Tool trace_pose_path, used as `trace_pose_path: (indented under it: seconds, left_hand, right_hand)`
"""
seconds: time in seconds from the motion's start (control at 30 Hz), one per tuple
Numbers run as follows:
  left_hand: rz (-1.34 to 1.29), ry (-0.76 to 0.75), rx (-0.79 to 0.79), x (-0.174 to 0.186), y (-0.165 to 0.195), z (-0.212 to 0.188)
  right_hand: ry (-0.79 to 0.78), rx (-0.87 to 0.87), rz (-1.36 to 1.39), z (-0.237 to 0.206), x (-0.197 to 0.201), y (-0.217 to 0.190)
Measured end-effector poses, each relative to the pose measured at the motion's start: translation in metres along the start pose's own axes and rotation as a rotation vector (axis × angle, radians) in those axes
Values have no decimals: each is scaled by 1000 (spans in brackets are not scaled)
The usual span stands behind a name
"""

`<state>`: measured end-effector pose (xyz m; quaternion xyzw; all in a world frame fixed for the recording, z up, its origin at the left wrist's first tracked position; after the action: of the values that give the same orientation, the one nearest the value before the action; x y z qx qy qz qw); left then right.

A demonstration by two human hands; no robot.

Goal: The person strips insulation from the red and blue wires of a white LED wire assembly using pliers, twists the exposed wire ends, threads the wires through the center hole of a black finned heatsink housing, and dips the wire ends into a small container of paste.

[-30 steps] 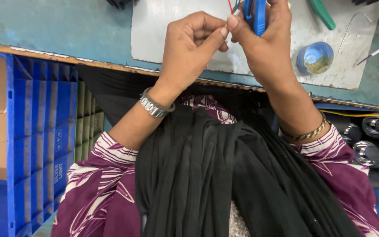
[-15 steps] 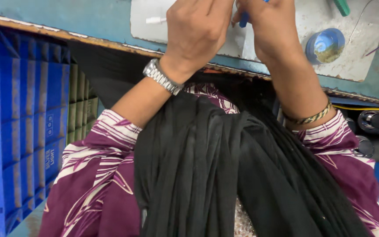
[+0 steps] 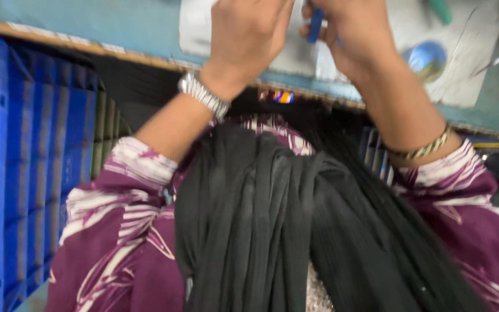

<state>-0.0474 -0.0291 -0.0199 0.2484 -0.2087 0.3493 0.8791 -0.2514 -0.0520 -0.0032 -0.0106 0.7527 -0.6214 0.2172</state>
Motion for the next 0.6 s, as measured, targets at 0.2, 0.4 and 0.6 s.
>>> trace_pose_path:
  seconds: [0.2, 0.4, 0.6]
  left_hand:
    - [-1053, -175, 932, 20, 10, 13]
    - [-1466, -152, 1159, 26, 9, 11]
    - [-1768, -161, 1232, 17, 8, 6]
  right_hand:
    - [68, 165, -15, -30, -26, -33]
    - [47, 273, -482, -50, -33, -27]
    - [131, 474, -1142, -56, -45, -38]
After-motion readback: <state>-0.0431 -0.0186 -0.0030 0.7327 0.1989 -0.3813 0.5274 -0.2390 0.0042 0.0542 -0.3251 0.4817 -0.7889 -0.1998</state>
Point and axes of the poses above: each hand's wrist, its own z-axis towards the middle knuckle, its own x-axis out of the back of the hand, y = z × x, the point moved 1 cm from there along z, towards the middle knuckle, and after that the axes turned 4 degrees about z, right-handed, at the moved point
